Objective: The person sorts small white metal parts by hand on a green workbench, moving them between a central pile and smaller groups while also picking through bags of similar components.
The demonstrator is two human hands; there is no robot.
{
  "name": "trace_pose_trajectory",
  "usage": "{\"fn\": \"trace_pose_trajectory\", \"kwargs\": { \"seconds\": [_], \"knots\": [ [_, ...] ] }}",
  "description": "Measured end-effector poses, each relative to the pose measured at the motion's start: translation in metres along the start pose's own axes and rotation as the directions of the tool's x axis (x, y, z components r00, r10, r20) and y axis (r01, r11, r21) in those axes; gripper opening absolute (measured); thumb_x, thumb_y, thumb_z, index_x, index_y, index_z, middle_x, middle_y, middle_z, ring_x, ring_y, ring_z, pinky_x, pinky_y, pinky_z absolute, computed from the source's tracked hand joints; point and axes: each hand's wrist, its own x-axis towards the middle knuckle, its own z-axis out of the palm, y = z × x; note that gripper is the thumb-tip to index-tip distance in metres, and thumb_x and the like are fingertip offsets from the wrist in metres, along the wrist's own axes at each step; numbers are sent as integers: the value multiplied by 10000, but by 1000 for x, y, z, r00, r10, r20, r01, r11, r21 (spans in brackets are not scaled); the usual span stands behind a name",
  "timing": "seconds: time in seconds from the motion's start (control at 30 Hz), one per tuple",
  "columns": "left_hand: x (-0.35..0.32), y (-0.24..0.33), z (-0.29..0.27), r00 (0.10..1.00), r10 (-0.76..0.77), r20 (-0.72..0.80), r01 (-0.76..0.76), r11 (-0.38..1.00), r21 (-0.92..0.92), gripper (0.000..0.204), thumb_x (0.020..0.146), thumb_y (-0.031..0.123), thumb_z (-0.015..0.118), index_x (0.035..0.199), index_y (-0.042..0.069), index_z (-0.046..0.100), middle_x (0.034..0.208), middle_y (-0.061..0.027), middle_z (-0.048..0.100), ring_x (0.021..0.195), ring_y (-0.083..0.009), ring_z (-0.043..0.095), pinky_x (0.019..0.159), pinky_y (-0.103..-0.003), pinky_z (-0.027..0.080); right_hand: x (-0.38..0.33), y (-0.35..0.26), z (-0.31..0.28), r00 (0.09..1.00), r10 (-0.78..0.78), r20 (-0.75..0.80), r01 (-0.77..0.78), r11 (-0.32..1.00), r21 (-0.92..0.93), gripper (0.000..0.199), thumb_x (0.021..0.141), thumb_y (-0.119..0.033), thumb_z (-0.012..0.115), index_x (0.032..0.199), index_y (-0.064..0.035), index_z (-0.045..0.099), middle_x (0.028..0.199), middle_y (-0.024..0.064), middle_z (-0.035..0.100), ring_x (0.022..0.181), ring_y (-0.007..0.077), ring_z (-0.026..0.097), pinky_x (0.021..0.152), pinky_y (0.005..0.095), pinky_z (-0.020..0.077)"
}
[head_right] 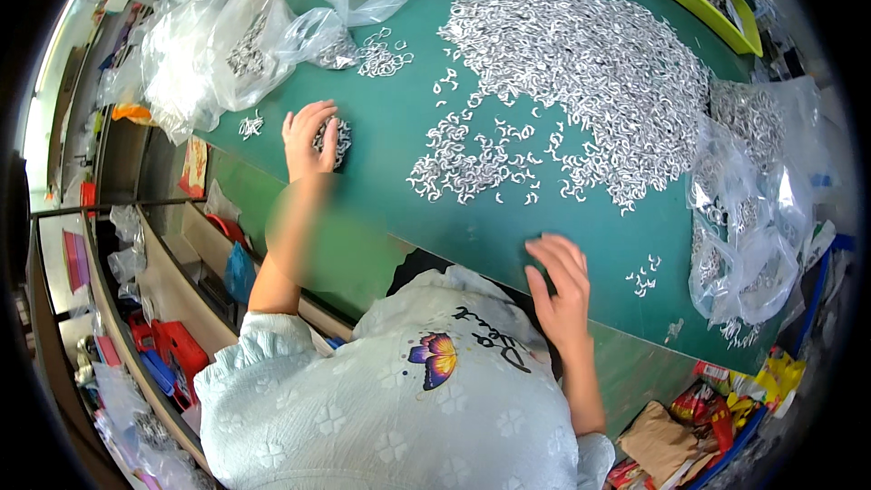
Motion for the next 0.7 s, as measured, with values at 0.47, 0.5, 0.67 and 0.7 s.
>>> {"fn": "trace_pose_trajectory", "kwargs": {
  "seconds": [0.47,0.5,0.67,0.7],
  "knots": [
    [-37,109,47,701,320,638,-390,920,-33,617,893,330,626,1438,136,411,1544,-79,292,1416,-384,233,1053,-675,259,44,-1,22,914,80,397,166,820,-548,689,822,-342,698,1424,-130,438,1539,66,305,1437,355,207,1123,616,178],
    [-30,105,49,700,338,629,-408,912,-36,595,907,329,604,1436,134,414,1537,-82,301,1405,-392,248,1047,-668,266,38,3,16,932,103,346,125,807,-577,692,820,-336,700,1426,-132,436,1543,69,299,1439,358,202,1123,616,177],
    [-8,99,71,720,354,597,-385,919,-80,586,898,236,602,1440,130,405,1535,-76,299,1394,-396,256,1041,-689,249,21,-4,9,930,232,286,-24,813,-581,698,807,-292,706,1430,-128,436,1557,88,274,1447,367,183,1127,616,153],
    [-3,104,67,720,346,602,-387,920,-66,586,896,237,603,1438,128,407,1534,-78,302,1395,-395,256,1040,-691,245,18,-4,8,948,243,204,-78,802,-592,699,810,-298,699,1428,-111,431,1558,93,273,1447,366,185,1124,622,152]
  ]
}}
